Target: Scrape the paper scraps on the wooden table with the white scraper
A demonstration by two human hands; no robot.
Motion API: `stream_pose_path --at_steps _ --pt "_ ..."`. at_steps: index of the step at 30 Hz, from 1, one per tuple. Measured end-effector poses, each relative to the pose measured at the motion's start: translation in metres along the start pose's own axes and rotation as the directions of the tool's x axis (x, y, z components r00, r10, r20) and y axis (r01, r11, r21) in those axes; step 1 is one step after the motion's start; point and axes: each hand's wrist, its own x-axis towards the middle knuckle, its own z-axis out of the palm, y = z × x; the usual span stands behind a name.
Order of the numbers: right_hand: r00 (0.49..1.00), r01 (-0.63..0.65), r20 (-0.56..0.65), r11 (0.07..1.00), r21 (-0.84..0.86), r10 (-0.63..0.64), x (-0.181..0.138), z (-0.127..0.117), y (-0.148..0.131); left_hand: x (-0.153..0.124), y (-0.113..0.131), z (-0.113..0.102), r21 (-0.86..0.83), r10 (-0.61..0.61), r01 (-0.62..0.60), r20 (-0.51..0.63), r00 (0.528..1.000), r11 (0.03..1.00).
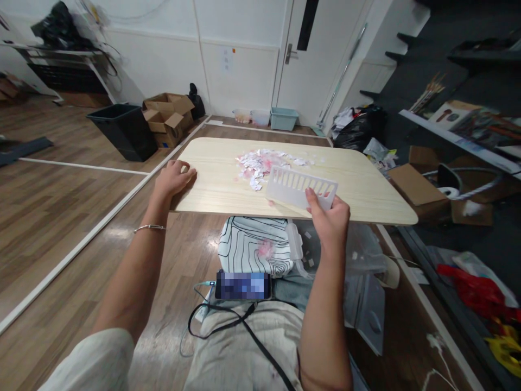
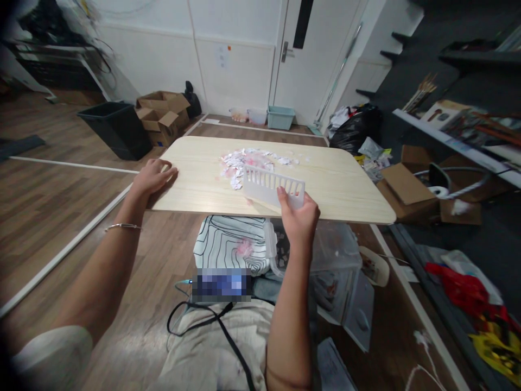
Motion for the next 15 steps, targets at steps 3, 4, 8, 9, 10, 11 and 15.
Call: stream_pose_path --at_steps 3,4,8,9,10,11,15 --pt "0.999 -0.049 0.019 0.999 0.001 0.049 -0.009 -0.002 0.011 0.000 0.000 0.000 -0.003 -0.001 0.001 -0.003 1.000 1.000" --pt "0.998 -0.055 0.011 0.998 0.000 0.055 -0.009 -0.003 0.015 -0.001 0.000 0.000 -0.003 -0.001 0.001 -0.009 1.000 1.000" --pt "0.999 -0.046 -0.027 0.999 -0.011 0.046 -0.003 -0.007 0.022 -0.002 0.001 0.000 -0.006 -0.002 0.002 -0.023 1.000 1.000" --pt "0.999 -0.042 -0.033 0.999 -0.014 0.042 -0.002 -0.007 0.022 -0.002 0.001 0.000 -0.005 -0.002 0.002 -0.023 1.000 1.000" --pt "0.999 -0.037 -0.040 0.999 -0.015 0.036 -0.002 -0.006 0.022 -0.002 0.001 0.000 -0.004 -0.001 0.001 -0.022 1.000 1.000" --pt "0.998 -0.029 -0.048 0.999 -0.014 0.029 -0.002 -0.005 0.021 -0.002 0.001 0.000 -0.001 0.001 -0.001 -0.020 1.000 1.000" --pt "0.997 -0.021 -0.072 0.999 0.047 0.025 -0.006 -0.004 0.012 -0.002 0.002 0.000 0.012 0.000 0.001 -0.014 1.000 1.000"
